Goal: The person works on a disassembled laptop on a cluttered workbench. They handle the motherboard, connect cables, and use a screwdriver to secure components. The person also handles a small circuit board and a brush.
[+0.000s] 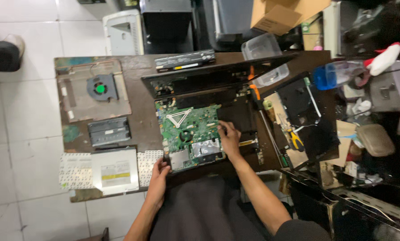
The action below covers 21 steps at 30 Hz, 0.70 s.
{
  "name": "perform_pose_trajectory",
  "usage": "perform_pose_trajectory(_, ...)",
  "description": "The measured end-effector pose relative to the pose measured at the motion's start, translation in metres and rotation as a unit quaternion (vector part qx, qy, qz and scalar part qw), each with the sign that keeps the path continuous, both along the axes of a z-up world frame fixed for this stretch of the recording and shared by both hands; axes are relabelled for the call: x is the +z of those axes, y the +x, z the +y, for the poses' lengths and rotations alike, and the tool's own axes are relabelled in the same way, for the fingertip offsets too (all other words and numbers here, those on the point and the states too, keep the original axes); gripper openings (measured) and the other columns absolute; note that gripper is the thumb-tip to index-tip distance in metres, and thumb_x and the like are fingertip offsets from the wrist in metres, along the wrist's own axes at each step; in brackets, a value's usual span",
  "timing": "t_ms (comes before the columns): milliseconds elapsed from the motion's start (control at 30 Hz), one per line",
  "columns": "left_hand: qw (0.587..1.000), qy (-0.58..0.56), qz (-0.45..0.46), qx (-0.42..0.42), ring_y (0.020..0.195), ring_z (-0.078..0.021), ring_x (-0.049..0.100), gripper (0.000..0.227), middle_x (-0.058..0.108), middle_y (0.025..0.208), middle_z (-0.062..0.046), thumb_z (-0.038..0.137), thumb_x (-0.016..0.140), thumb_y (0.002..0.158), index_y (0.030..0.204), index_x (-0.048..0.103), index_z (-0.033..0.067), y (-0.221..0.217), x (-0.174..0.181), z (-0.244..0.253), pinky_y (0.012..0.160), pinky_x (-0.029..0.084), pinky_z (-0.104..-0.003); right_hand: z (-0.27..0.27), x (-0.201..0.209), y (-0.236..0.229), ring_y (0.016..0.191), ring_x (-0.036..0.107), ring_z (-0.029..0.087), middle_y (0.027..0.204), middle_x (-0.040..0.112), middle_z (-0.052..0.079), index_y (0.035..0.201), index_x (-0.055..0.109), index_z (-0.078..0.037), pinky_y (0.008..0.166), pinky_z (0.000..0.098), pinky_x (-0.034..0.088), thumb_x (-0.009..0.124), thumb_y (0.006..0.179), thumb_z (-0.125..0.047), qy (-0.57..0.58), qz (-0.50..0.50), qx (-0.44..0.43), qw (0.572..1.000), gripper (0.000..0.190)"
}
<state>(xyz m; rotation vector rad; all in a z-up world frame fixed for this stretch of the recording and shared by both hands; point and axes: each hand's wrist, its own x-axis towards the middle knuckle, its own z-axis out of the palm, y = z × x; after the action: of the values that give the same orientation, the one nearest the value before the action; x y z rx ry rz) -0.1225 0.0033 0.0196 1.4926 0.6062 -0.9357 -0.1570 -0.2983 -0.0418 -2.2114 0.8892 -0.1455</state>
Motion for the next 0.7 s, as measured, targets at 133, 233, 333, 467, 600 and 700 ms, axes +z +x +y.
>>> perform_pose_trajectory(133,0.998,-0.026,0.033,0.044,0.122,-0.0173,0.052,0.051,0.051,0.136,-0.01,0.016,0.052,0.091,0.141,0.045,0.0146,-0.001,0.027,0.003,0.107,0.035,-0.028,0.007,0.007,0.001,0.109,0.061,0.018,0.114,0.065,-0.005,0.117,0.067,-0.025,0.096,0.0359,0.03,0.053,0.093,-0.035,-0.013,0.012,0.002,1.0,0.029)
perform_pose_trajectory(233,0.999,-0.007,0.05,-0.005,0.128,-0.015,0.048,0.054,0.05,0.141,-0.003,0.025,0.05,0.089,0.143,0.043,0.0216,0.002,0.049,-0.004,0.105,0.03,-0.032,0.007,0.008,0.0,0.106,0.062,0.023,0.113,0.064,-0.003,0.117,0.067,-0.024,0.094,0.0388,0.03,0.053,0.094,-0.036,-0.028,0.008,0.006,1.0,0.03)
perform_pose_trajectory(333,0.996,-0.062,0.063,0.032,0.147,-0.0185,0.032,0.061,0.031,0.159,-0.008,0.022,0.053,0.087,0.146,0.037,0.0206,-0.002,0.052,-0.007,0.116,0.025,-0.03,0.012,0.014,0.001,0.101,0.062,0.025,0.11,0.064,-0.003,0.116,0.067,-0.024,0.093,0.0391,0.031,0.052,0.094,-0.034,-0.025,0.004,-0.003,1.0,0.029)
perform_pose_trajectory(467,0.998,-0.053,0.013,-0.034,0.146,-0.0151,0.029,0.067,0.028,0.159,-0.006,0.022,0.052,0.089,0.151,0.026,0.015,-0.006,0.049,-0.012,0.119,0.022,-0.031,0.017,0.026,0.001,0.104,0.059,0.025,0.107,0.06,-0.002,0.126,0.062,-0.025,0.096,0.0409,0.028,0.05,0.094,-0.031,-0.003,-0.001,0.005,1.0,0.034)
perform_pose_trajectory(600,0.997,-0.009,0.019,-0.074,0.143,-0.0149,0.033,0.067,0.033,0.152,-0.004,0.028,0.053,0.09,0.151,0.03,0.013,-0.002,0.061,-0.02,0.118,0.025,-0.03,0.019,0.028,0.001,0.103,0.06,0.023,0.107,0.061,-0.002,0.124,0.062,-0.024,0.095,0.0382,0.027,0.049,0.097,-0.031,-0.003,-0.014,-0.002,1.0,0.031)
perform_pose_trajectory(700,0.997,0.009,0.072,-0.008,0.139,-0.0169,0.038,0.055,0.045,0.15,-0.004,0.028,0.053,0.089,0.142,0.046,0.017,0.011,0.068,-0.03,0.113,0.025,-0.036,0.015,0.018,-0.001,0.103,0.06,0.022,0.105,0.061,-0.002,0.122,0.063,-0.022,0.093,0.0382,0.031,0.049,0.097,-0.032,-0.04,-0.029,0.015,0.999,0.031)
